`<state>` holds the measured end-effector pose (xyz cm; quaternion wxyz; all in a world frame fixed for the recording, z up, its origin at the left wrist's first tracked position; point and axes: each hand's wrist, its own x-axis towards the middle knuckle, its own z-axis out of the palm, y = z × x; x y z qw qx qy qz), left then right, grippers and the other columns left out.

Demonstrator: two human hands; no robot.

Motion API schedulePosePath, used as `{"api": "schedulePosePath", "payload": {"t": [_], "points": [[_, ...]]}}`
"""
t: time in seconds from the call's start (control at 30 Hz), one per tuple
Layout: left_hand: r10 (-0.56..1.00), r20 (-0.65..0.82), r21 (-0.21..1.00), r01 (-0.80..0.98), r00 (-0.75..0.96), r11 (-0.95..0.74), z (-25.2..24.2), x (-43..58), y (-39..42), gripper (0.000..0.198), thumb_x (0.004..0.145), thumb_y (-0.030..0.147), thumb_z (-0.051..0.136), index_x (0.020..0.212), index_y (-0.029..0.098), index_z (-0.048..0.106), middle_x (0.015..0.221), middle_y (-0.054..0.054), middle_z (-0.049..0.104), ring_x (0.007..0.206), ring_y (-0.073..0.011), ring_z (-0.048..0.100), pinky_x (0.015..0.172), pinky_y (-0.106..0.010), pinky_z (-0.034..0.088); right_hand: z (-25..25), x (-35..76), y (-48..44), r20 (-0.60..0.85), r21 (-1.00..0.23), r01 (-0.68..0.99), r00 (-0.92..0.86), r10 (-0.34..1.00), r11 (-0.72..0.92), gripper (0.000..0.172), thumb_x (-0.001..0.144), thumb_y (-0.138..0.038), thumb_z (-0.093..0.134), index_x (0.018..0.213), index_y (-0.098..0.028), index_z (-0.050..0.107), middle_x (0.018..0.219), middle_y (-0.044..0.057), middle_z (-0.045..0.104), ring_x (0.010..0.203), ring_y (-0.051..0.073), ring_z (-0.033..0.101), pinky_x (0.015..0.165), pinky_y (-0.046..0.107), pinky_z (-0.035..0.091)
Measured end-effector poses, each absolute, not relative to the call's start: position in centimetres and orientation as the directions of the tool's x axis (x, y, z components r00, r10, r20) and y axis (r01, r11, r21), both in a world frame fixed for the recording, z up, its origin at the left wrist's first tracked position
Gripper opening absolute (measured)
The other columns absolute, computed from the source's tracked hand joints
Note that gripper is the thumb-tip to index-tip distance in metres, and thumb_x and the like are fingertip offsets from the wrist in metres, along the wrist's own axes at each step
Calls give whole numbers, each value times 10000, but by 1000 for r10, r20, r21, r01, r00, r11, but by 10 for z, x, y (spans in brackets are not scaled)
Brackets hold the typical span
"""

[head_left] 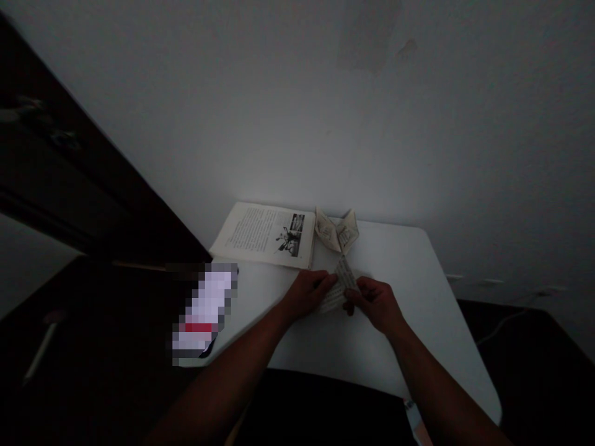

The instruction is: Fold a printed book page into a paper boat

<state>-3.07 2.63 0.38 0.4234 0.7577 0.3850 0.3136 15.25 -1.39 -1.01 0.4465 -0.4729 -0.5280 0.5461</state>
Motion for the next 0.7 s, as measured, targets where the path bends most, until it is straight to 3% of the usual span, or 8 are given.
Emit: {"api": "schedulePosePath", "payload": {"t": [0.17, 0.5, 0.57, 0.7], "points": [[834, 165, 887, 290, 526, -358, 0, -29, 25, 425, 881, 415, 372, 565, 138, 436, 517, 56, 346, 488, -61, 346, 471, -183, 270, -8, 152, -14, -11, -997, 81, -172, 985, 3, 342, 779, -487, 569, 681, -159, 586, 540, 24, 623, 495, 137, 576, 494, 250, 471], [764, 89, 957, 156, 639, -243, 4, -29, 21, 468, 914, 425, 288, 751, 105, 589, 659, -42, 629, 579, -114, 549, 551, -200, 400, -3, 153, -14, 35, -988, 137, -263, 964, 73, 349, 811, -467, 518, 636, -175, 592, 551, 2, 588, 514, 133, 551, 519, 244, 449], [773, 97, 943, 191, 627, -273, 4, -28, 20, 466, 910, 430, 287, 711, 114, 567, 610, -20, 591, 540, -102, 511, 519, -193, 374, -4, 153, -13, 46, -985, 148, -271, 962, 89, 351, 817, -468, 503, 646, -174, 589, 553, -4, 574, 522, 132, 539, 519, 240, 439], [758, 150, 871, 278, 635, -405, 4, -26, 20, 430, 890, 417, 329, 569, 147, 422, 499, 48, 368, 479, -68, 354, 470, -184, 278, -9, 154, -11, 70, -974, 196, -214, 974, 113, 334, 799, -475, 516, 665, -174, 570, 576, -28, 512, 533, 111, 474, 496, 214, 382]]}}
